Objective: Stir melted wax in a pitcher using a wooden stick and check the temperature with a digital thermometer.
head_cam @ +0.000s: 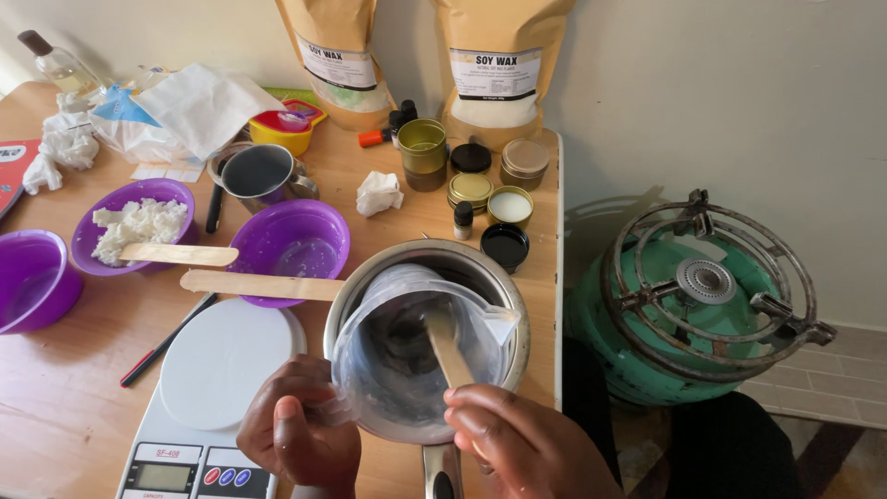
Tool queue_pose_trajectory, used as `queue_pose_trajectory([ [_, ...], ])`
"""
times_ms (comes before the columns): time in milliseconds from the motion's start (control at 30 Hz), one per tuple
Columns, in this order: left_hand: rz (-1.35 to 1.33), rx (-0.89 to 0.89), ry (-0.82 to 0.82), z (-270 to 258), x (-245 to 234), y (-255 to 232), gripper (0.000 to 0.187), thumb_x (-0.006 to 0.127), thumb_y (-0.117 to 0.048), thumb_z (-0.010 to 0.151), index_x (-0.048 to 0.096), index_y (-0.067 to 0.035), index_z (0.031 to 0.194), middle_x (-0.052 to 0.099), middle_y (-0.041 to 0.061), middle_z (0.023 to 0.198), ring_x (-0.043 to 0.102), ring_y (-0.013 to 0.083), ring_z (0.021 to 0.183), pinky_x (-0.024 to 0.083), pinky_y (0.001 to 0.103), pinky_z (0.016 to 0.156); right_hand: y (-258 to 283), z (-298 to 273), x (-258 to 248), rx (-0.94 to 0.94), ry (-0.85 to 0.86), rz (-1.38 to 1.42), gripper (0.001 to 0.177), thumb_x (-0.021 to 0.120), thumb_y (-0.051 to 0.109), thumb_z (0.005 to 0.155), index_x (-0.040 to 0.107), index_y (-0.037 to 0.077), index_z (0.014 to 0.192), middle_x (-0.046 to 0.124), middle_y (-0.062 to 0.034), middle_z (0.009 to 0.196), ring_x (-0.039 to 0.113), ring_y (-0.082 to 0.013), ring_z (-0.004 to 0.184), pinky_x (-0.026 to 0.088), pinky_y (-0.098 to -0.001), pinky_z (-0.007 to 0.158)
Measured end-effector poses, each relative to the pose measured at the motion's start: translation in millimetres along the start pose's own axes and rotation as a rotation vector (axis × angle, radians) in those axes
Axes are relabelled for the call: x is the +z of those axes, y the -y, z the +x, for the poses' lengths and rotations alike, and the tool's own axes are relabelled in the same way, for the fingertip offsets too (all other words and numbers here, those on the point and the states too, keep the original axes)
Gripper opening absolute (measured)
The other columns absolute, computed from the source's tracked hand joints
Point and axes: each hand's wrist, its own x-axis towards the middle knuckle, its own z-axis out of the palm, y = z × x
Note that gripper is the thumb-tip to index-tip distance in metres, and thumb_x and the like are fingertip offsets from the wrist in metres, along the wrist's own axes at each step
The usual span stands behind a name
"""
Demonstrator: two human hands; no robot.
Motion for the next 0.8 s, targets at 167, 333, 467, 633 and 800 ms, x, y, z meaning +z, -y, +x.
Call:
queue_pose_trajectory([
  [167, 0.009, 0.024, -0.004, 0.1, 1.2, 1.1, 0.041, 0.039, -0.026, 0.086, 0.039, -0.002, 0.052, 0.035, 0.009, 0.047, 0.036, 0.0204, 0.043, 0.026, 0.032, 0.049, -10.1, 9.4, -3.5, -0.399, 0.111, -0.322, 0.014, 0.051, 0.007, 0.093, 0.064, 0.003, 0.096, 0.061, -0.0168, 0.115, 0.063, -0.0239, 0.095, 0.051, -0.0367, 0.075],
  [333, -0.007, -0.013, 0.008, -0.2, 0.1, 0.3, 0.041, 0.039, -0.027, 0.086, 0.040, -0.001, 0.054, 0.035, 0.011, 0.046, 0.037, 0.0206, 0.043, 0.025, 0.032, 0.050, -5.1, 10.8, -8.7, -0.450, 0.216, -0.124, 0.014, 0.054, 0.006, 0.097, 0.060, 0.001, 0.109, 0.059, -0.0161, 0.119, 0.062, -0.0236, 0.107, 0.051, -0.0328, 0.082],
  [467, 0.004, -0.014, 0.013, -1.2, -1.5, 0.8, 0.042, 0.039, -0.028, 0.087, 0.040, -0.001, 0.054, 0.035, 0.011, 0.047, 0.037, 0.0212, 0.045, 0.027, 0.032, 0.051, 13.0, 7.0, -10.9, 0.167, 0.202, 0.507, 0.056, 0.050, 0.054, 0.093, 0.052, 0.009, 0.125, 0.057, -0.0153, 0.124, 0.064, -0.0204, 0.104, 0.056, -0.0324, 0.082],
  [633, -0.002, -0.002, -0.003, -0.5, -1.5, 3.5, 0.041, 0.040, -0.027, 0.086, 0.041, -0.002, 0.053, 0.035, 0.009, 0.047, 0.037, 0.0205, 0.044, 0.027, 0.032, 0.050, 5.4, 3.4, -4.2, 0.060, 0.047, 0.224, 0.026, 0.050, 0.011, 0.091, 0.057, 0.006, 0.115, 0.063, -0.0123, 0.116, 0.068, -0.0187, 0.100, 0.059, -0.0239, 0.077],
  [800, -0.011, -0.017, 0.010, -0.5, -1.7, 1.5, 0.044, 0.041, -0.029, 0.087, 0.040, -0.002, 0.053, 0.035, 0.010, 0.046, 0.037, 0.0200, 0.044, 0.026, 0.031, 0.050, -8.0, 1.5, 0.2, -0.013, 0.151, -0.037, 0.020, 0.053, 0.013, 0.093, 0.060, 0.009, 0.111, 0.063, -0.0030, 0.113, 0.073, -0.0100, 0.076, 0.056, -0.0276, 0.074],
])
